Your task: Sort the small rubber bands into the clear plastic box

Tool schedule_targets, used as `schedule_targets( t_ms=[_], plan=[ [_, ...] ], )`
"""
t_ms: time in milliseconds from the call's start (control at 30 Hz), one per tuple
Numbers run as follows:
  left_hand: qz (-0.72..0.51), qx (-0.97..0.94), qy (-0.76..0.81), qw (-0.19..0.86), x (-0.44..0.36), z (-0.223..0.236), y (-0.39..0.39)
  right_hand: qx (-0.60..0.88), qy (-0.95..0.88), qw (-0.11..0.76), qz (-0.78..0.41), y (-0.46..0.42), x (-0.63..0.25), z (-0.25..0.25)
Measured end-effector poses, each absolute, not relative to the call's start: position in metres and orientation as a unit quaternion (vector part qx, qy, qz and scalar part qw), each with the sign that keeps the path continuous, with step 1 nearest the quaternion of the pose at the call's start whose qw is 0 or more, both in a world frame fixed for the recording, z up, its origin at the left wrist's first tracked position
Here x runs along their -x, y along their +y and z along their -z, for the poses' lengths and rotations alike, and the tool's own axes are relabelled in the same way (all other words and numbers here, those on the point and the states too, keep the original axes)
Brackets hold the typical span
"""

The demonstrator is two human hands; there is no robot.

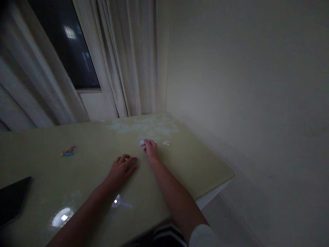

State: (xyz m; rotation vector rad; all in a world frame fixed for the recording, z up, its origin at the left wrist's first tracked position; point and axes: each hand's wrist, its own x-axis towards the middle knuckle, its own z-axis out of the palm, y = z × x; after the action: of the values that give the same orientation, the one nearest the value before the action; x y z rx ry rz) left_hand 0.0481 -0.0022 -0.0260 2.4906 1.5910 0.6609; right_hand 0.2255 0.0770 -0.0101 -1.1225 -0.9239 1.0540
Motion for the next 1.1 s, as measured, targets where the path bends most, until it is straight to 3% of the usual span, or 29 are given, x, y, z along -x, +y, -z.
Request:
schedule_targets(
  t_ms=[633,867,1100],
  plan=[
    [-0.119,-0.773,0.618,0.085,-0.065,0.002,0.001,0.488,-0.366,0.632,-0.477,0.079,-0.220,0.012],
    [-0.203,-0.748,0.618,0.134,-0.082,0.005,0.026,0.486,-0.357,0.621,-0.501,0.080,-0.223,0.014],
    [-0.283,-0.765,0.545,0.194,-0.040,0.003,0.006,0.502,-0.389,0.578,-0.513,0.080,-0.221,0.011]
  ],
)
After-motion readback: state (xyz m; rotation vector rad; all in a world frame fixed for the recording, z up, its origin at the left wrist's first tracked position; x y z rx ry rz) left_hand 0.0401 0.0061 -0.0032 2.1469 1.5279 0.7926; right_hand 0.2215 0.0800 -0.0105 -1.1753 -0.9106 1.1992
